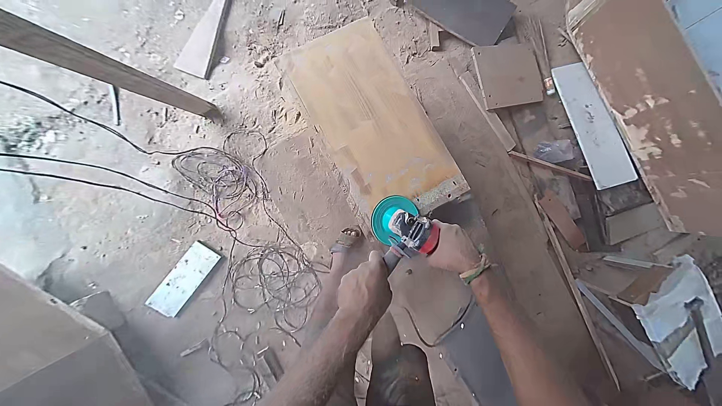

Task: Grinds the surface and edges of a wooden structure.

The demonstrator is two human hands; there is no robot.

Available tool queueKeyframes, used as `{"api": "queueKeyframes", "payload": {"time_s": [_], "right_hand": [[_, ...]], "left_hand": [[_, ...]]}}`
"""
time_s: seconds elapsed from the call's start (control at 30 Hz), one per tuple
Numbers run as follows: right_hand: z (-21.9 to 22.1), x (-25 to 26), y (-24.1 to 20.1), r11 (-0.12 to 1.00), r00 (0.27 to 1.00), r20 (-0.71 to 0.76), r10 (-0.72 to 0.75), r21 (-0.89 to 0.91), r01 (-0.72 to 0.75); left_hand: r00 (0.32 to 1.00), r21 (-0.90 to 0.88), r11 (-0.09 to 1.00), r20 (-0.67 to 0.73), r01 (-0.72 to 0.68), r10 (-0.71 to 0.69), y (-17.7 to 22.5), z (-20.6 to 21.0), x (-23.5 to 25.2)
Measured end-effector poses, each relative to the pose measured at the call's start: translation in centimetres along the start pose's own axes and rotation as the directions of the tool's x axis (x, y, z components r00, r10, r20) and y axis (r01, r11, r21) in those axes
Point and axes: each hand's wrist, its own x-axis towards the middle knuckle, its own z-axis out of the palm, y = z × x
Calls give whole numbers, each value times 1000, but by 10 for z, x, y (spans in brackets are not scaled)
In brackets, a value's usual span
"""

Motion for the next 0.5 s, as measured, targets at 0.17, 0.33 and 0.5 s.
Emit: {"api": "queueKeyframes", "payload": {"time_s": [0.17, 0.33, 0.5], "right_hand": [[10, -3, -17, 999, 996, 83, -28, -37, 31], [29, -2, -38, 996, 992, 103, -70, -55, 76], [37, -12, -50, 992, 984, 155, -84, -85, 98]], "left_hand": [[999, -31, 998, 12, 51, -50, -18, 15, -5], [994, -29, 993, 7, 114, -114, -42, 27, -8], [991, -56, 990, 6, 133, -133, -58, 44, -15]]}}
